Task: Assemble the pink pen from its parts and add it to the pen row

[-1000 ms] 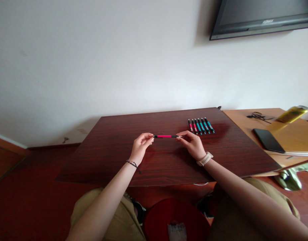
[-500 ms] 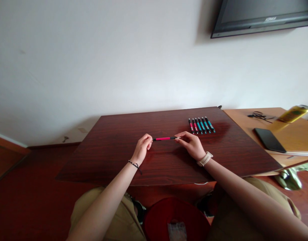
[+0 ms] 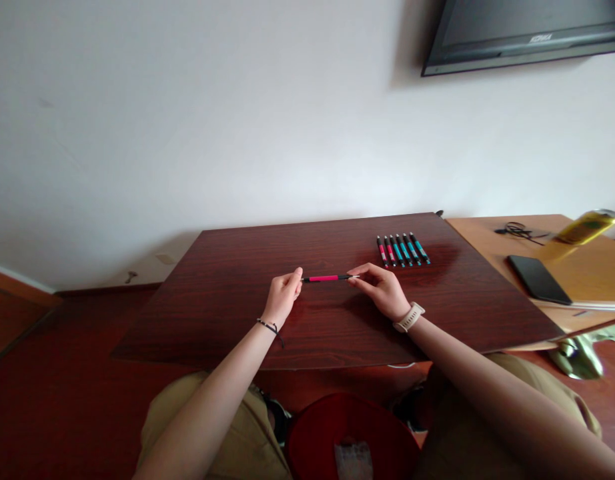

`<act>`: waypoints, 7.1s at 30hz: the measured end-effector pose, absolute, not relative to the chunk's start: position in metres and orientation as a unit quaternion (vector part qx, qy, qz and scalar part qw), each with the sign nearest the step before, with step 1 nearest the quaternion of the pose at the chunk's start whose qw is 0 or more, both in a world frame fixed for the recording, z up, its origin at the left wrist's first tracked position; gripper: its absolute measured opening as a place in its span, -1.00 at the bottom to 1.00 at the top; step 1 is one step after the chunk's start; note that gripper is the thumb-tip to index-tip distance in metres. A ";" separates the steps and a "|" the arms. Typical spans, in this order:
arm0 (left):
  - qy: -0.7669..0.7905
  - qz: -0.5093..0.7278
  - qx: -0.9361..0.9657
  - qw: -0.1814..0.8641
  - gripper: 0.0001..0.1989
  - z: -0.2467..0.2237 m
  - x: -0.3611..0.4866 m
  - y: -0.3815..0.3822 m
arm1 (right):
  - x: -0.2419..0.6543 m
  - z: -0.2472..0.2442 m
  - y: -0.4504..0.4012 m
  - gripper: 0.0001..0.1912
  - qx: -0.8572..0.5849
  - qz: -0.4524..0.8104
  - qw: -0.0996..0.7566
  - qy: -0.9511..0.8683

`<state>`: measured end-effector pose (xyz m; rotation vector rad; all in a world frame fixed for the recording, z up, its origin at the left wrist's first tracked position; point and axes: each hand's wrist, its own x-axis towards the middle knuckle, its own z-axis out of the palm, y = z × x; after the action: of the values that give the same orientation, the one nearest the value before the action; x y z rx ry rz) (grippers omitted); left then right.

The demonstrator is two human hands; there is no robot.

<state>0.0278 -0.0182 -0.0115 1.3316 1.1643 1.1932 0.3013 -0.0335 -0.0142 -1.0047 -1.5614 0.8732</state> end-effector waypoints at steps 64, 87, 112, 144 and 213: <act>0.484 0.279 0.825 0.084 -0.82 -0.011 -0.025 0.003 | 0.304 -0.015 -0.033 -0.63 -0.433 0.360 0.523 -0.639; 0.394 0.335 0.856 0.003 -0.88 0.012 -0.009 -0.017 | 0.304 -0.016 -0.032 -0.63 -0.432 0.367 0.519 -0.640; 0.384 0.352 0.849 0.081 -0.87 0.011 0.000 -0.022 | 0.303 -0.013 -0.033 -0.60 -0.422 0.367 0.503 -0.659; 0.320 0.403 0.856 0.045 -0.90 0.008 0.002 -0.020 | 0.302 -0.013 -0.034 -0.62 -0.410 0.407 0.510 -0.637; 0.400 0.403 0.815 0.113 -0.53 0.013 0.001 -0.025 | 0.302 -0.013 -0.037 -0.56 -0.399 0.444 0.468 -0.652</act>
<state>0.0014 -0.0248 0.0127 2.3918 1.1724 1.1833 0.3022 -0.0368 -0.0131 -0.9789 -1.5997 1.0883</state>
